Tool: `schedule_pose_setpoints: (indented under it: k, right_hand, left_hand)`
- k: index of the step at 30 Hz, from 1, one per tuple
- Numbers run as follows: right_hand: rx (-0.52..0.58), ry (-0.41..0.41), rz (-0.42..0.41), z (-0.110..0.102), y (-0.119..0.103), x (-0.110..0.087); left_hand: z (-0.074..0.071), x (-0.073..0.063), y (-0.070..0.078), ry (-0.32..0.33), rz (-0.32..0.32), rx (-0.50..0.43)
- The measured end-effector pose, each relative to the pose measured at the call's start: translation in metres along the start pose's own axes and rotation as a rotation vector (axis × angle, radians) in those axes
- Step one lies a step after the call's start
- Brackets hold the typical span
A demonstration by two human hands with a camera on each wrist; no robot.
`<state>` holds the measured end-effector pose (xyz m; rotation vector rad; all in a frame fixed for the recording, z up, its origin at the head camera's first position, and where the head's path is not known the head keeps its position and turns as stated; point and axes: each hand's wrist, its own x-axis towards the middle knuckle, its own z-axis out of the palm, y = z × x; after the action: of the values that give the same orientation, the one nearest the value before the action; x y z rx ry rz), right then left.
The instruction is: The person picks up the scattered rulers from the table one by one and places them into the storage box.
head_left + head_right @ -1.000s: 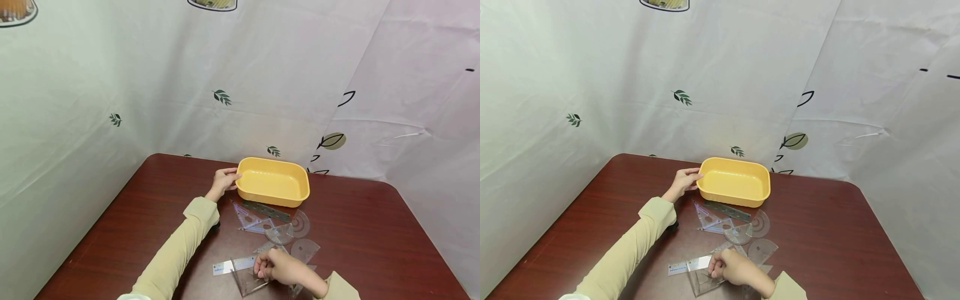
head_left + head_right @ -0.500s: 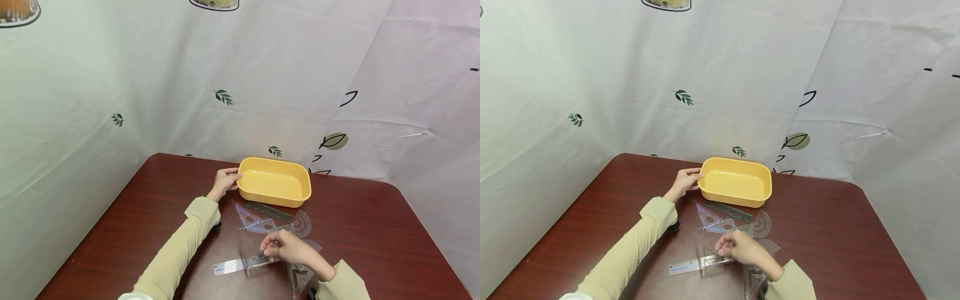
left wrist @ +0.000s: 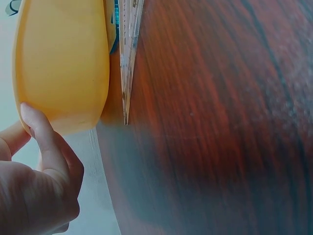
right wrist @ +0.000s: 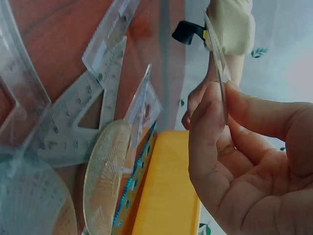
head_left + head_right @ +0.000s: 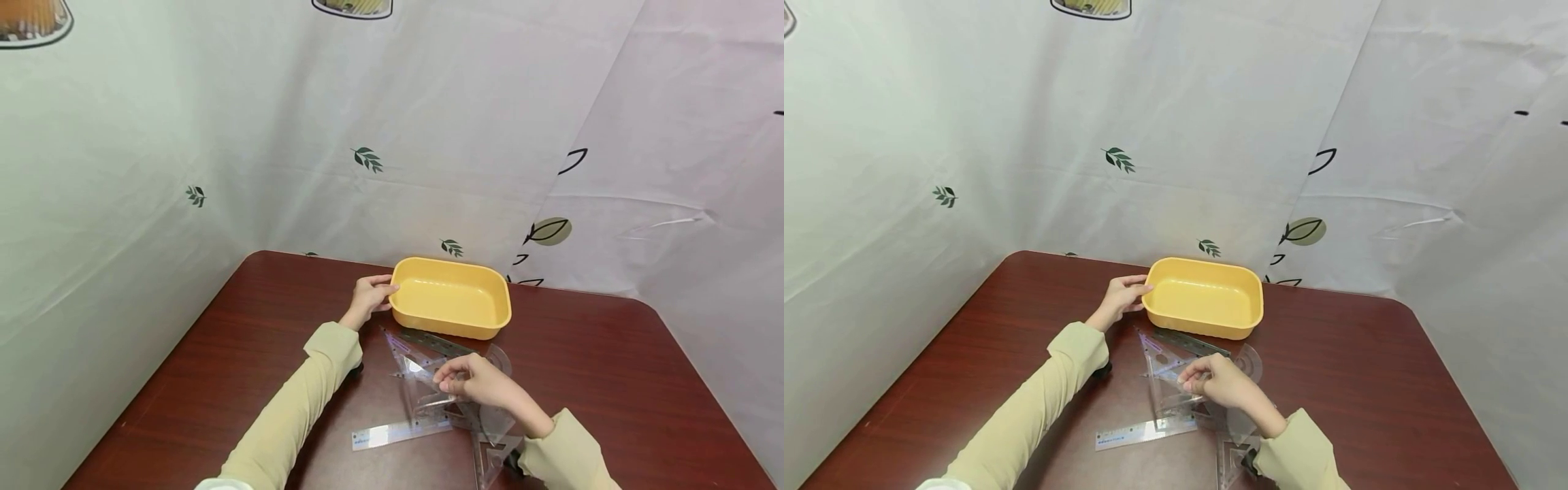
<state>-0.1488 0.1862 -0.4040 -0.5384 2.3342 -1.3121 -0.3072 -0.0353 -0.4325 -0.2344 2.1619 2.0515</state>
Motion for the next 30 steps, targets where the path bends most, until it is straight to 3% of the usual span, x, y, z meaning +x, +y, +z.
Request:
schedule_pose_setpoints:
  k: [8, 13, 30]
  right_hand:
    - [-0.015, 0.034, -0.028, -0.01, 0.004, 0.009]
    - [-0.056, 0.072, -0.009, -0.016, 0.006, 0.015]
    - [-0.03, 0.184, 0.087, -0.041, 0.008, 0.036]
  left_hand:
    - [0.0, 0.002, -0.003, -0.005, 0.013, -0.004]
    - [0.001, 0.002, -0.005, -0.004, 0.009, -0.014]
    - [0.0, 0.004, -0.005, -0.013, 0.013, -0.008]
